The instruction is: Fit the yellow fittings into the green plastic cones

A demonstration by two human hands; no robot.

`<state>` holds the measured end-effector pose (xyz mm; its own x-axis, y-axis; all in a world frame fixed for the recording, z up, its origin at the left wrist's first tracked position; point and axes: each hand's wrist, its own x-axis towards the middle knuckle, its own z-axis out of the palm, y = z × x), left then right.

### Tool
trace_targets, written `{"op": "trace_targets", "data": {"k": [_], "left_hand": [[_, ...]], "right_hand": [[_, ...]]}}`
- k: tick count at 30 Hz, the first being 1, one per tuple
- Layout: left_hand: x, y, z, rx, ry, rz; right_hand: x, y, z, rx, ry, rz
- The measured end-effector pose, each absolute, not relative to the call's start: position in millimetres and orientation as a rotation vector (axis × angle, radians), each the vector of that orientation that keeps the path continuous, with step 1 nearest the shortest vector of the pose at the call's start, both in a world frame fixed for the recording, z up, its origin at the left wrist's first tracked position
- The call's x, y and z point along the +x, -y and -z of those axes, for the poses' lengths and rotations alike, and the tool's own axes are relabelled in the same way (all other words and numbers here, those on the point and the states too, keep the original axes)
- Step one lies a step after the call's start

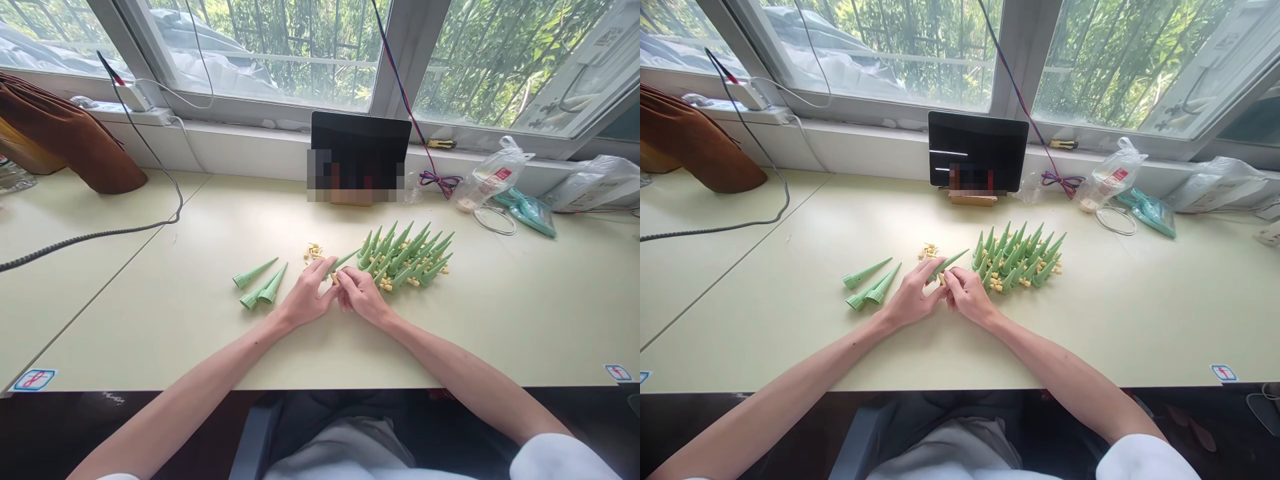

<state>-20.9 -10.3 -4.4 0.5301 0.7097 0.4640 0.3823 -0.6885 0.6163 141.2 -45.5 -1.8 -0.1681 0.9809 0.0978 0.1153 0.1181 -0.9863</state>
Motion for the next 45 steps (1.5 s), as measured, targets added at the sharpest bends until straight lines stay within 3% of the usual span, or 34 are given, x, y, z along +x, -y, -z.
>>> {"op": "trace_targets", "data": {"k": [22, 35, 45], "left_hand": [[-19.9, 8.6, 7.3, 2.348, -0.841, -1.044], [-20.9, 7.2, 11.7, 2.381, -0.825, -1.031], [-19.7, 9.3, 5.7, 2.326, -0.839, -1.033]], "right_hand": [[139.0, 43.1, 2.2, -1.081, 1.497, -1.165], [137.3, 44.3, 3.2, -1.142, 1.578, -0.978], [140.2, 43.5, 5.1, -1.114, 1.522, -1.08]]}}
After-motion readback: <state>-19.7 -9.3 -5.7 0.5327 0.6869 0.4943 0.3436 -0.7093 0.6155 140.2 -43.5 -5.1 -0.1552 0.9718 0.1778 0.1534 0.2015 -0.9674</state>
